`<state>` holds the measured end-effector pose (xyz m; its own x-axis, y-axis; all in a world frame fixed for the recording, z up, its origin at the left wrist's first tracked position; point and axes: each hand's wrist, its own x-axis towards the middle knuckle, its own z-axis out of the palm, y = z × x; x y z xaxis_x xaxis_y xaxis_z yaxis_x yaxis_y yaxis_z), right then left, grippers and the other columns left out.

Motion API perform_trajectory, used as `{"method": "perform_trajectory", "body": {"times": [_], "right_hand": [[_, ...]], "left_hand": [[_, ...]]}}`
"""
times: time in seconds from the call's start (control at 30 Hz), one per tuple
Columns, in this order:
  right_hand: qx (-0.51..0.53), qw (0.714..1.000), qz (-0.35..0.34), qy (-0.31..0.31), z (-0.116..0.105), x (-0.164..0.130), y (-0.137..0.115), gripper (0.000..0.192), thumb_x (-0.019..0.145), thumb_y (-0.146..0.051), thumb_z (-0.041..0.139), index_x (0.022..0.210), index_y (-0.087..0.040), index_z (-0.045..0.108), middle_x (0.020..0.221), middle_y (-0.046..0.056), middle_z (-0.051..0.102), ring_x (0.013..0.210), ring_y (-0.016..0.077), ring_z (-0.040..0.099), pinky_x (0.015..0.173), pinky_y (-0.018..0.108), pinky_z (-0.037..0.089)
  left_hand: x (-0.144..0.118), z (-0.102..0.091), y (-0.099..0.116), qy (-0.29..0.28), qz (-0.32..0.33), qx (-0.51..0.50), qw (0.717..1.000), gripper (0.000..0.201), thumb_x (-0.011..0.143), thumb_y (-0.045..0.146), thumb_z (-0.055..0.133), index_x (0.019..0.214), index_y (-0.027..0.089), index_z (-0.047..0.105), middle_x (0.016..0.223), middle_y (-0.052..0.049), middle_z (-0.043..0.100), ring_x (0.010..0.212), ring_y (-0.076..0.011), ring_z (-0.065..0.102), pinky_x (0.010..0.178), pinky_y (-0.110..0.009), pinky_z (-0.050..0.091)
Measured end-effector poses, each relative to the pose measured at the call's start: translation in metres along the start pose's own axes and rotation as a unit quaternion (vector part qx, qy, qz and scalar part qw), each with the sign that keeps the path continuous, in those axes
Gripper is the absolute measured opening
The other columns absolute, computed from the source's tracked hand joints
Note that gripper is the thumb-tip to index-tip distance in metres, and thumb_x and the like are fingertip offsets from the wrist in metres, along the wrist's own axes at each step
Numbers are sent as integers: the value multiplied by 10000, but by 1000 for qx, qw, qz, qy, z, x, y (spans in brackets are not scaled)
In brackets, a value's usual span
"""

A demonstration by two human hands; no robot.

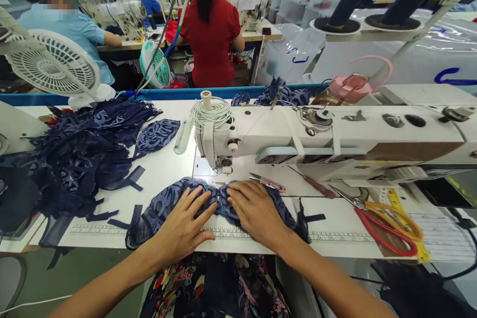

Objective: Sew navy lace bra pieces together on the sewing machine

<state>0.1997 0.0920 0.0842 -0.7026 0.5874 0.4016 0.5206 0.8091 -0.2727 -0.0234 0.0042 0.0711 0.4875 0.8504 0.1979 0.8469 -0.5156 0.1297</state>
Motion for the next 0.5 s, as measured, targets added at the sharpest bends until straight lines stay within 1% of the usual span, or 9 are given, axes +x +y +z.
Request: {"method": "perform_trajectory", "body": {"times": [0.07,0.13,0.2,0.27,0.3,0.37,0.5], "right_hand": [[0,1000,21,-2,1,15,0,223,966,-198,477,1131,-179,624,1095,86,669,999,225,582,913,404,454],[-17,999,31,-26,7,26,0,211,948,-215,517,1132,-177,612,1050,84,669,967,236,568,906,411,426],[-19,997,44,-57,15,32,0,172,930,-212,547,1087,-187,610,986,68,664,935,232,562,920,417,386],[-1,994,63,-87,20,35,0,83,922,-182,541,974,-198,604,923,41,650,908,210,558,925,400,353],[12,992,72,-102,20,36,-1,67,920,-166,531,913,-202,587,896,29,640,892,198,554,912,385,347],[39,988,82,-126,17,38,-2,98,915,-143,510,845,-204,542,869,16,622,867,184,542,866,353,349],[120,979,87,-143,12,43,-5,80,911,-143,495,872,-212,493,892,10,610,855,172,536,807,315,364]], "left_hand": [[6,1,4,16,37,-7,999,573,943,521,453,1341,111,495,1391,-144,524,1369,-297,385,1164,-512,283],[10,5,7,22,66,-12,997,593,950,522,437,1345,82,482,1362,-141,553,1353,-260,413,1184,-463,267],[9,9,10,20,66,-9,998,629,939,551,433,1354,80,470,1358,-141,557,1344,-263,427,1181,-463,271],[5,13,12,16,61,4,998,638,940,559,422,1365,84,461,1380,-138,542,1345,-274,428,1170,-474,281],[3,14,13,15,61,11,998,632,946,553,414,1371,87,455,1390,-133,535,1348,-277,425,1167,-476,281],[0,16,14,21,56,22,998,613,958,539,405,1373,92,456,1395,-119,535,1350,-279,423,1167,-476,274],[-1,20,16,53,44,28,997,606,957,538,418,1349,81,485,1372,-118,557,1348,-272,426,1186,-456,241]]}}
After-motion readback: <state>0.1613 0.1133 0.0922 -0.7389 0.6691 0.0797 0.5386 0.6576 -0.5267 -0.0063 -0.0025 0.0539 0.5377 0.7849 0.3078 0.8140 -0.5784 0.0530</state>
